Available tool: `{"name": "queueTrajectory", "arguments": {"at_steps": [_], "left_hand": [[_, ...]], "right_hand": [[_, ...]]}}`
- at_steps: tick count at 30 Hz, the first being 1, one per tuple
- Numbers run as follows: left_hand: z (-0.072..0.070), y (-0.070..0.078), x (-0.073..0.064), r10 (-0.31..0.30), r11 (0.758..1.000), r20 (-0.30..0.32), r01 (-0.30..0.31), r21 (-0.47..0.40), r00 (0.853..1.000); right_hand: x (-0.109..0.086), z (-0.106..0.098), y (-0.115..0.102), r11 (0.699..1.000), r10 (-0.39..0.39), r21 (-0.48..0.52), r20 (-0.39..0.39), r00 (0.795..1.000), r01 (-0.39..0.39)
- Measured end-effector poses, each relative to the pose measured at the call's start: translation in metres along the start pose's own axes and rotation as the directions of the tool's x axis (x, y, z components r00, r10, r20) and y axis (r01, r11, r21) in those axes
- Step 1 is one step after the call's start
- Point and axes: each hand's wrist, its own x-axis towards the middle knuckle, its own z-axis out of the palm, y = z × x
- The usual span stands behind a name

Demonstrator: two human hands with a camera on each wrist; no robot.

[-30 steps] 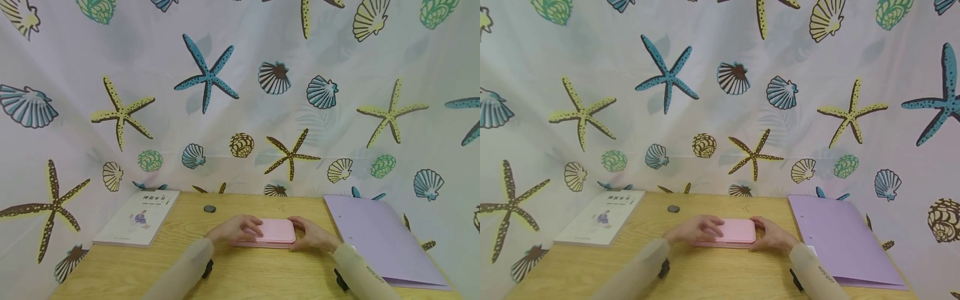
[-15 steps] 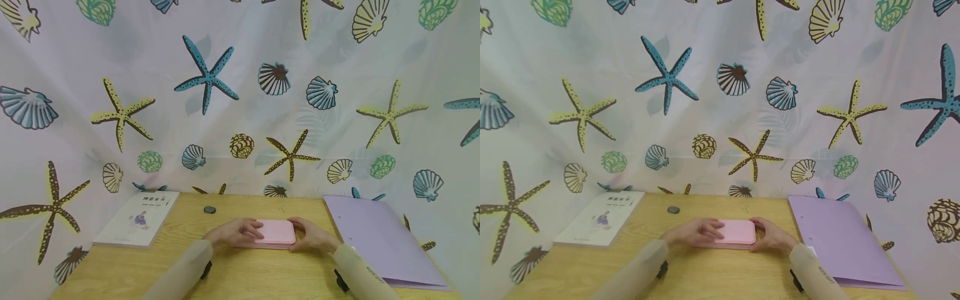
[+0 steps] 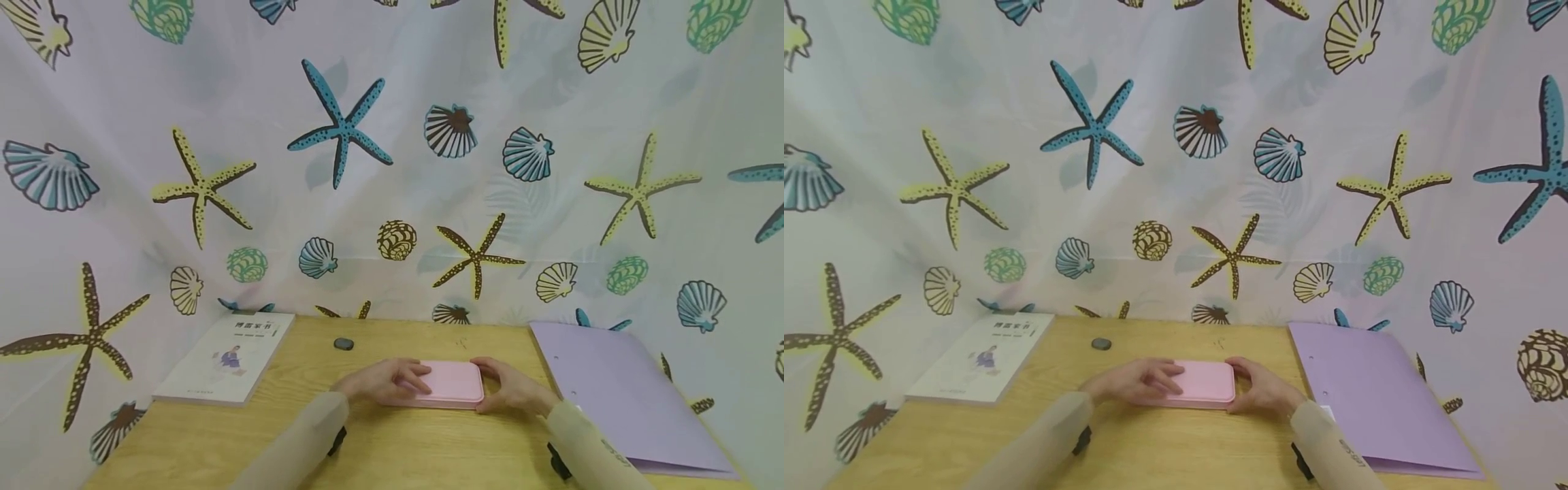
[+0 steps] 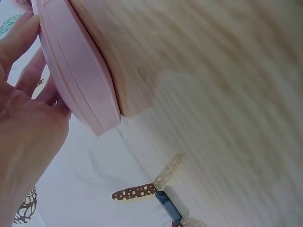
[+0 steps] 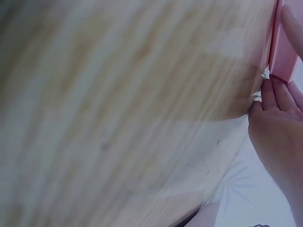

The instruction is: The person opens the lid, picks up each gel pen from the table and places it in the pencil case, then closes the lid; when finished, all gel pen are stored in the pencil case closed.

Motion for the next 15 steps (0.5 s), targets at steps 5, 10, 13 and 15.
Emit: {"name": "queueTrajectory", "arguments": {"at_steps": [5, 10, 13, 15], "left_hand": [[0.001, 0.002, 0.001, -0.020, 0.999, -0.028, 0.019, -0.032, 0.999], [0.002, 0.004, 0.000, -0.020, 0.999, -0.087, 0.017, -0.037, 0.996], [0.003, 0.005, -0.003, -0.026, 0.999, -0.156, 0.018, -0.051, 0.987], [0.002, 0.004, -0.007, -0.026, 0.998, -0.209, 0.014, -0.061, 0.978]], "right_hand": [[-0.001, -0.001, -0.001, 1.000, 0.002, 0.009, -0.008, 1.000, -0.002], [-0.003, -0.002, -0.004, 1.000, 0.005, -0.005, 0.018, 1.000, -0.005], [-0.008, -0.006, -0.006, 1.000, 0.009, -0.018, 0.022, 1.000, -0.009], [-0.012, -0.009, -0.008, 1.000, 0.007, -0.008, 0.025, 1.000, -0.007]]}}
